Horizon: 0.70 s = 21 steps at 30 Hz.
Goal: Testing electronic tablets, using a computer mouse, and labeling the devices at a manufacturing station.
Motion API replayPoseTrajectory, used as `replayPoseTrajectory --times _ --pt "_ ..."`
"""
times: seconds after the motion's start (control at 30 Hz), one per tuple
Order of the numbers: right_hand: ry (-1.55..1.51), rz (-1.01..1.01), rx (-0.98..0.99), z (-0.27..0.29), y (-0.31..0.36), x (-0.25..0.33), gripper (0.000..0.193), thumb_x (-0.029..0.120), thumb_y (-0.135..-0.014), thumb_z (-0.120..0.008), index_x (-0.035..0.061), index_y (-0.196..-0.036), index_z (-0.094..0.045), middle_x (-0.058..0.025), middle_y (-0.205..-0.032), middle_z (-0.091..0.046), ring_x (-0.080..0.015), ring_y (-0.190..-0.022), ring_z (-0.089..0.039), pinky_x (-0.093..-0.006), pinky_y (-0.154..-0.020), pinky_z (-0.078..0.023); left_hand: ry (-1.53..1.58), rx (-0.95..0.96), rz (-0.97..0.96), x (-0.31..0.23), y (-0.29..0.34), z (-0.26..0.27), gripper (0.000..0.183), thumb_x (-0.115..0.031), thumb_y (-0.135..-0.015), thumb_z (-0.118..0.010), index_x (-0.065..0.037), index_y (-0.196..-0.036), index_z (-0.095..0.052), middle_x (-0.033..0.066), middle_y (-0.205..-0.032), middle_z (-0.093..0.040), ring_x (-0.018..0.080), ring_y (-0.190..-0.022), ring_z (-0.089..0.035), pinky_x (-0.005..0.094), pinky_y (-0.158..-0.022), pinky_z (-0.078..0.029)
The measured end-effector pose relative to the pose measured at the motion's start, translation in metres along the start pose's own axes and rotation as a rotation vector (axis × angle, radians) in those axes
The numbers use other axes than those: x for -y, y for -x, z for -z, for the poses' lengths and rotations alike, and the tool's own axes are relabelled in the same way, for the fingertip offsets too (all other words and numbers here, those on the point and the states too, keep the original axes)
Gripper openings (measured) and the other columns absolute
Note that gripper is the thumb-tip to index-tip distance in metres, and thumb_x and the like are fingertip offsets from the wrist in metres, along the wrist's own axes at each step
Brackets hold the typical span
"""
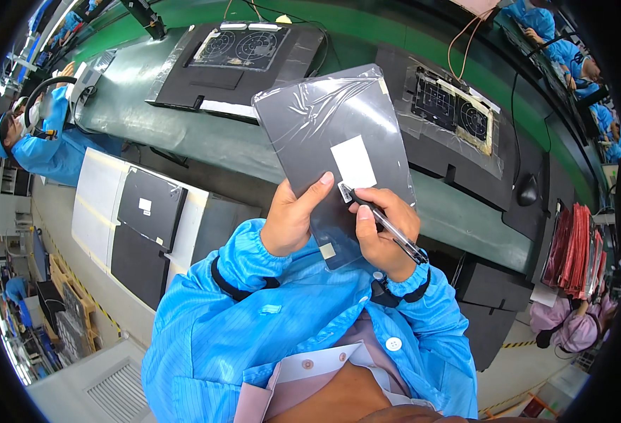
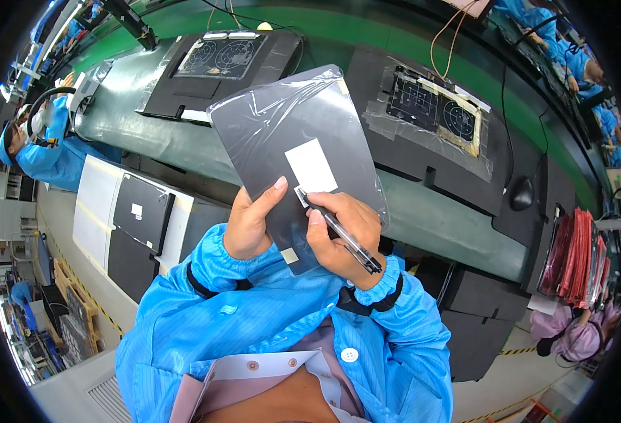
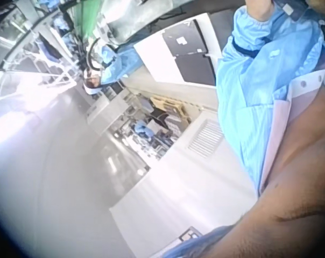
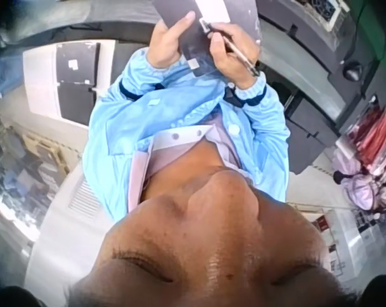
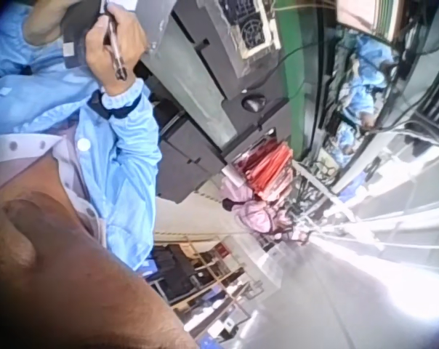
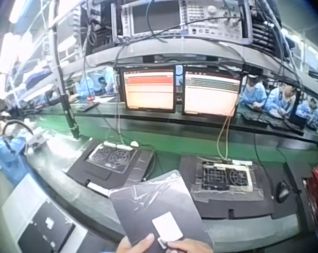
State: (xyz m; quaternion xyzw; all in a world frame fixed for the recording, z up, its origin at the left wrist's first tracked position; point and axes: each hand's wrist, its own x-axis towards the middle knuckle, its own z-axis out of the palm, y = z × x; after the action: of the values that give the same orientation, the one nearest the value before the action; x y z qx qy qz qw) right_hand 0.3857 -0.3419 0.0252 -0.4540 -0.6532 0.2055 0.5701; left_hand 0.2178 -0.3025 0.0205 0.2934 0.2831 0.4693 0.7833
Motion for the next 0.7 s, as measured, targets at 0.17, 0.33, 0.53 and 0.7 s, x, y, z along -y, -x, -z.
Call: replayPoseTrajectory --times 0.17,0.33,0.53,0.7 --pt "-0.108 -0.142 0.153 0.008 0.011 -0.006 0.021 0.007 -0.088 -0.064 -0.0008 -0.107 -0.067 -0.0151 -0.086 -0.072 -0.0241 -0.073 -0.07 -0.032 -0.066 -0.054 -0.016 -0.023 -0.013 -0.004 0.001 -0.002 0.03 -0.014 -0.103 -0.06 -0.001 -0.129 -0.058 0.0083 -0.121 -0.065 0.0161 -0.108 -0.064 0.0323 -0.089 -0.054" --pt "0.059 -0.373 -0.123 0.033 0.005 0.004 0.02 0.011 -0.093 -0.059 0.0017 -0.109 -0.068 -0.0145 -0.096 -0.069 -0.0184 -0.075 -0.065 -0.0323 -0.067 -0.052 -0.002 -0.201 -0.054 -0.042 0.034 0.035 0.035 -0.014 -0.101 -0.062 -0.001 -0.133 -0.055 0.0094 -0.123 -0.065 0.0183 -0.109 -0.065 0.0338 -0.091 -0.055" --pt "0.925 -0.218 0.388 0.093 0.001 -0.012 0.012 0.011 -0.087 -0.071 0.0035 -0.092 -0.064 -0.0143 -0.079 -0.064 -0.0352 -0.069 -0.063 -0.0411 -0.062 -0.048 -0.05 -0.677 -0.312 -0.137 0.167 0.187 0.039 -0.016 -0.097 -0.062 0.003 -0.131 -0.056 0.0181 -0.115 -0.069 0.0294 -0.099 -0.072 0.042 -0.089 -0.06" --pt "1.056 -0.172 0.325 0.101 0.002 -0.03 0.022 0.02 -0.091 -0.072 0.004 -0.106 -0.068 -0.014 -0.086 -0.065 -0.0336 -0.072 -0.065 -0.0408 -0.062 -0.049 0.017 -0.922 -0.377 -0.156 0.302 0.334 0.035 -0.016 -0.095 -0.065 0.003 -0.123 -0.062 0.0178 -0.112 -0.072 0.0303 -0.098 -0.072 0.0416 -0.089 -0.059"
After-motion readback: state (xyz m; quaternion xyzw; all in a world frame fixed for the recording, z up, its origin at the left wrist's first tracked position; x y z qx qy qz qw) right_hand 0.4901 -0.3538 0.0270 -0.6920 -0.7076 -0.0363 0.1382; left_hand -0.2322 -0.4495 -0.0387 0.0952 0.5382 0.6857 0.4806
